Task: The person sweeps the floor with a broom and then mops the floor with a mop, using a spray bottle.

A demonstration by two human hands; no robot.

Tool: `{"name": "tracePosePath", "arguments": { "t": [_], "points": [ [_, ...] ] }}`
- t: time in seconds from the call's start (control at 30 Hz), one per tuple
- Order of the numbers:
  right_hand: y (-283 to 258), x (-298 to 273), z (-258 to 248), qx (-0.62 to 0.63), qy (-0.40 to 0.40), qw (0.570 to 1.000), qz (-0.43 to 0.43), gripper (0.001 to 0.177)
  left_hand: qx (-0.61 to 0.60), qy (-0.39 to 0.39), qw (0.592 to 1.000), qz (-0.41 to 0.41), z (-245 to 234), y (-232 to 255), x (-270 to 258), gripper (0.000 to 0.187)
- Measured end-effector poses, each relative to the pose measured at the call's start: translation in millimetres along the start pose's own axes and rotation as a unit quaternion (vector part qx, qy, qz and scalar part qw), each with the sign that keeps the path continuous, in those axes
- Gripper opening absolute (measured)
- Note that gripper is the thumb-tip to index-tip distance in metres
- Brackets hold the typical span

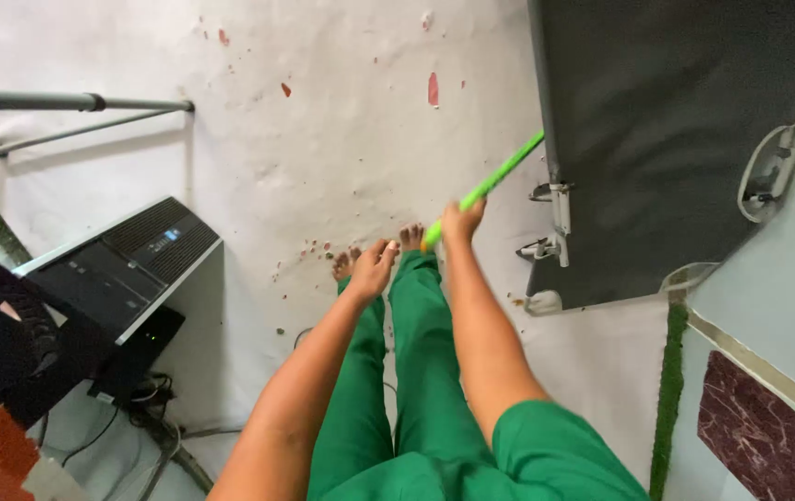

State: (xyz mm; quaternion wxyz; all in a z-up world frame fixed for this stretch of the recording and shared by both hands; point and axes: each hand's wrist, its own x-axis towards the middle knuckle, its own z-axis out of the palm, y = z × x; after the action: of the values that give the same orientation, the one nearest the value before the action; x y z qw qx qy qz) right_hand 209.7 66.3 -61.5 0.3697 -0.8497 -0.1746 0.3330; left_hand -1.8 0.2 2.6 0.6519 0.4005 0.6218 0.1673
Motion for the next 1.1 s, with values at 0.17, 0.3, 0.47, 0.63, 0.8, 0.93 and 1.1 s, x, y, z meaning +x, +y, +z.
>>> {"name": "tracePosePath", "arguments": {
  "t": [0.17,0.3,0.47,0.63,0.8,0.93,1.1],
  "points": [
    [-64.6,27.6,-19.9,0.027,-0.129,0.984,0.118,0.076,-0.001,0.019,0.999,-0.047,-10.1,7.9,-15.0,0.044],
    [-40.1,-22.5,-88.1,-0.136,-0.122,0.983,0.017,0.081,-0.016,-0.003,0.999,-0.045,-21.4,24.2,-39.1,0.043],
    [-38.8,-103.3,-45.0,0.042,-0.061,0.987,0.145,0.043,-0.021,0.032,0.998,-0.04,-51.2,27.8,-62.8,0.043],
    [-93.1,-156.5,2.8,0.093,-0.211,0.948,0.219,0.028,-0.144,0.038,0.989,-0.01,-80.8,44.0,-79.5,0.042],
    [-178.3,-133.4,22.3,0.188,-0.377,0.874,0.241,0.026,-0.083,0.05,0.995,-0.039,-105.8,63.0,-93.3,0.042],
    [-228.2,-188.8,-44.3,0.183,-0.356,0.91,0.11,0.049,-0.113,0.05,0.992,-0.03,-127.0,80.9,-104.9,0.039],
    [-229.9,-320.4,-144.9,0.009,-0.255,0.964,0.068,0.053,-0.165,0.032,0.986,-0.004,-142.4,79.4,-122.2,0.041]
  ]
}}
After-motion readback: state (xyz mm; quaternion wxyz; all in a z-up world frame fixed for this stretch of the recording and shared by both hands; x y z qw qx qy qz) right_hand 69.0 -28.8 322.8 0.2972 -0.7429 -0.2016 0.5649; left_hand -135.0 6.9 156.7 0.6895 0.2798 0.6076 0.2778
